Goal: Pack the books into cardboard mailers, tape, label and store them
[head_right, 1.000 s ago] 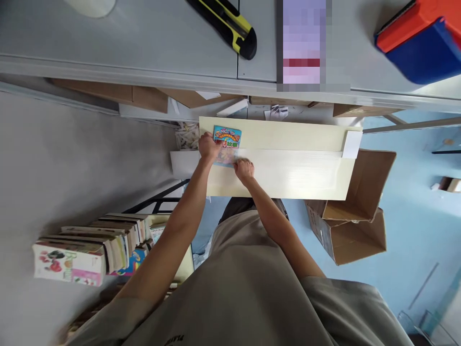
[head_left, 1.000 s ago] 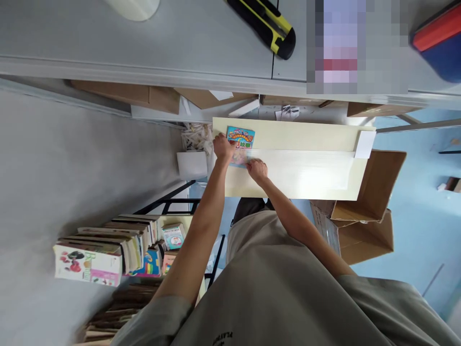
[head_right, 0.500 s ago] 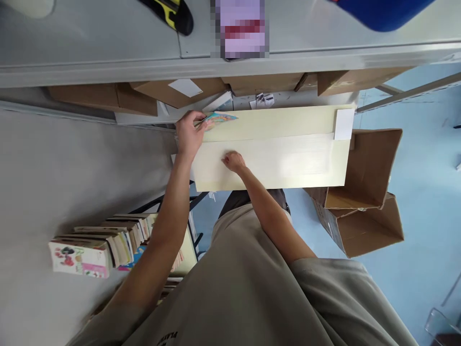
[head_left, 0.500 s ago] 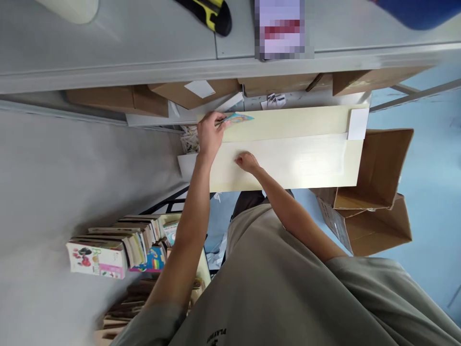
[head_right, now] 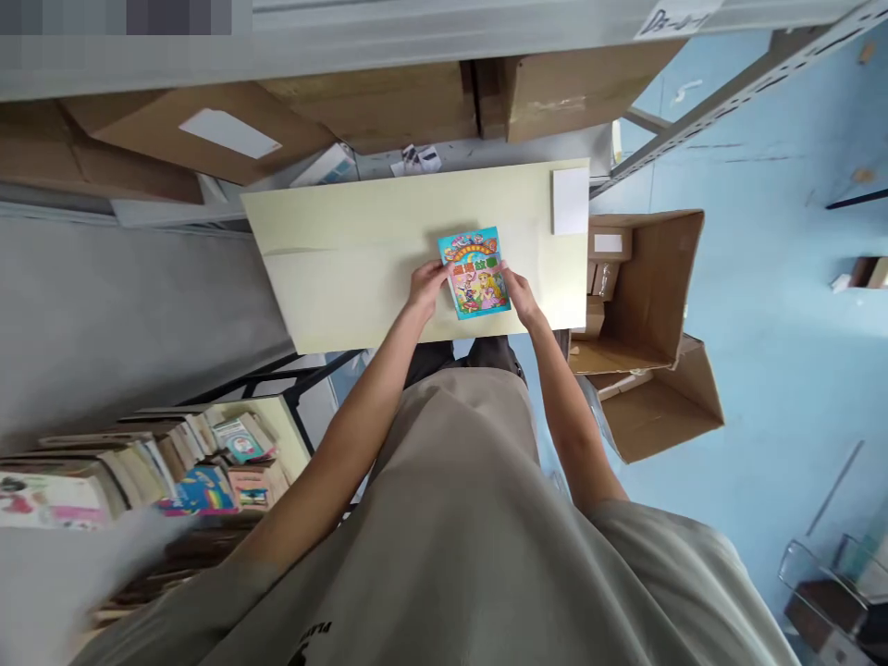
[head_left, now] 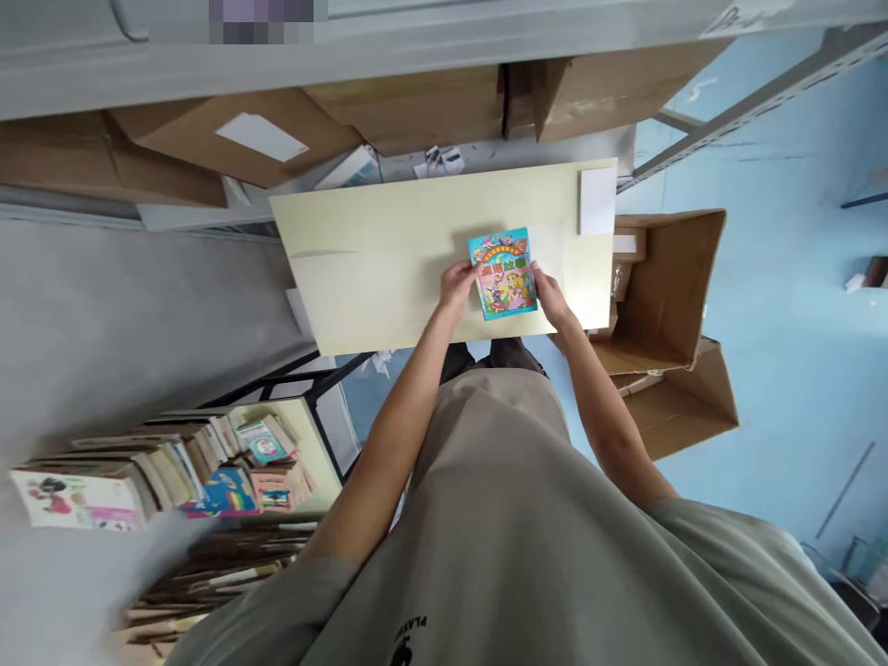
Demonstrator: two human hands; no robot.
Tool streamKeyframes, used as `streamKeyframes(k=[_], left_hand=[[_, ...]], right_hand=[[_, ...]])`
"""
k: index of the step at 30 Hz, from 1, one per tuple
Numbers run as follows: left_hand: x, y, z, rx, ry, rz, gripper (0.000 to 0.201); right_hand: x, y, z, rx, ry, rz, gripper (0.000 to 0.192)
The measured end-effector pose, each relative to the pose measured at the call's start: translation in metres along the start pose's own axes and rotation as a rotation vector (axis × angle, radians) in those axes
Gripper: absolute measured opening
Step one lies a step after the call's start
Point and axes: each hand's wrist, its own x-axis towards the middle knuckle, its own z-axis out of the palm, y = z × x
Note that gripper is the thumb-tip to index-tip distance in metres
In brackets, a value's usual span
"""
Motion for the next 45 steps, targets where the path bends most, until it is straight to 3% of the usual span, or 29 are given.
streamKeyframes(k=[3,6,11,13,17,21,30,37,41,45], left_hand=[[0.011,-0.019,0.032,0.078,0.213,-0.042,0.039],[0.018,-0.02,0.037,0.111,0.303,-0.059,0.03],[0.023,-0.018,0.034,0.126,0.335,-0.098,0.024],[0.024,-0.018,0.035,0.124,0.34,-0.106,0.022],[0.027,-0.023,0.034,0.153,0.342,-0.083,0.021],[0.031,-0.029,0.032,0.112,0.331,-0.042,0.018],[0.036,-0.034,0.036,0.128,0.351,-0.027,0.021],[0.023,-0.025,0.025,0.292,0.272,0.006,0.021],[0.005,-0.03,0.021,0.489,0.238,0.055,0.04],[-0.01,-0.04,0.025,0.583,0.182,0.067,0.074]], right_hand=[[0.003,0.017,-0.011,-0.145,0.083,0.009,0.063],[0.007,0.026,-0.002,-0.248,0.127,0.004,0.046],[0.001,0.022,-0.006,-0.312,0.091,-0.017,0.036],[-0.002,0.019,-0.021,-0.362,0.167,-0.048,0.036],[-0.005,0.012,-0.052,-0.488,0.44,-0.028,0.039],[-0.005,0.009,-0.058,-0.506,0.404,0.056,0.034],[-0.032,-0.008,-0.037,-0.593,0.39,-0.115,0.036],[-0.027,-0.031,0.026,-0.646,0.174,-0.119,0.029],[-0.018,-0.032,0.059,-0.703,0.054,-0.077,0.033],[-0.016,-0.026,0.068,-0.803,-0.015,-0.072,0.034]])
